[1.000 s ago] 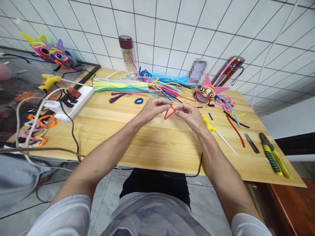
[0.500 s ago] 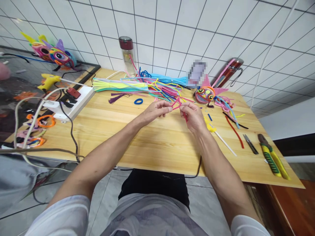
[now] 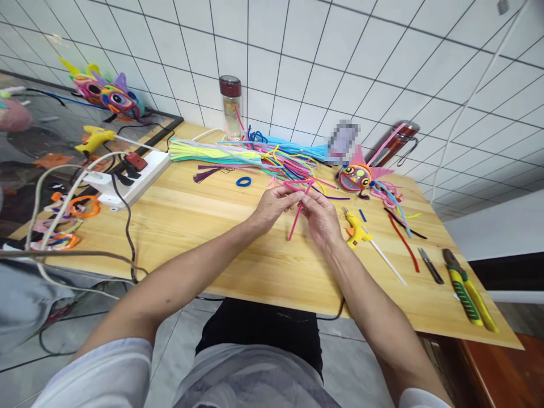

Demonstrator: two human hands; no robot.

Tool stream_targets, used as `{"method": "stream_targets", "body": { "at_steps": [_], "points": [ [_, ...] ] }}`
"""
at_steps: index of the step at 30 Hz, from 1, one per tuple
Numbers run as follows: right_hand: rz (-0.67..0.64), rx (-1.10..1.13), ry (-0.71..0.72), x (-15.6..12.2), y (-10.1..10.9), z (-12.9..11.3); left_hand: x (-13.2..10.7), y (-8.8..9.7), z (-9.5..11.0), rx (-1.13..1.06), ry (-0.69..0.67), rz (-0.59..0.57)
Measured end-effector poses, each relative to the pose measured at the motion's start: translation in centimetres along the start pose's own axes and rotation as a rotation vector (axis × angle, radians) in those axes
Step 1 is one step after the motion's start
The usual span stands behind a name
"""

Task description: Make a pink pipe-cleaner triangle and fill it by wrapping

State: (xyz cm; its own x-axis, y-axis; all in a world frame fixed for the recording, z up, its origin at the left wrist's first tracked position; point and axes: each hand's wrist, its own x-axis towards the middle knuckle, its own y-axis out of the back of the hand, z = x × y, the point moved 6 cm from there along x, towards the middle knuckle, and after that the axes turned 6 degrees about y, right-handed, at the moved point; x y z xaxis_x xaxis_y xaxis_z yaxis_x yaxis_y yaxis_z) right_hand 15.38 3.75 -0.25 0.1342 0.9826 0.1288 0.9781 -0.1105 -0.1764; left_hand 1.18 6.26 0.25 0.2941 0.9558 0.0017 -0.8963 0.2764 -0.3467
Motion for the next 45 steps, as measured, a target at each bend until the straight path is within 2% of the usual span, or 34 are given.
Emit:
{"method": "stream_targets", "body": {
  "at_steps": [3,7,13,18,21,28,34,45],
  "points": [
    [-0.008,-0.04,0.008,-0.3,-0.2,-0.5,0.2,0.4,0.3,0.008,0.0,0.009],
    [0.05,-0.03,0.07,-0.1,0.5,-1.6,0.4,0.5,0.3,-0.009,0.032,0.005],
    [0.081,-0.049,0.145,0.4,1.1,-2.0,-0.2,-0.4,-0.1,0.044,0.045,-0.09],
    [0.063,-0.152,0.194,0.5,1.3,-2.3,-0.1,0.3,1.2,0.103,-0.018,-0.035],
    [0.028,-0.213,0.218,0.4,1.1,-2.6,0.3,0.7,1.8,0.129,-0.051,-0.05],
    [0.024,-0.192,0.203,0.2,1.0,-2.5,0.4,0.4,1.7,0.182,-0.054,-0.133],
    [0.014,-0.232,0.182,0.0,0.7,-2.8,0.5,0.8,2.1,0.271,-0.071,-0.089],
    [-0.03,-0.29,0.156,-0.2,0.2,-3.6,0.5,0.9,2.4,0.351,-0.09,-0.084]
  ]
}}
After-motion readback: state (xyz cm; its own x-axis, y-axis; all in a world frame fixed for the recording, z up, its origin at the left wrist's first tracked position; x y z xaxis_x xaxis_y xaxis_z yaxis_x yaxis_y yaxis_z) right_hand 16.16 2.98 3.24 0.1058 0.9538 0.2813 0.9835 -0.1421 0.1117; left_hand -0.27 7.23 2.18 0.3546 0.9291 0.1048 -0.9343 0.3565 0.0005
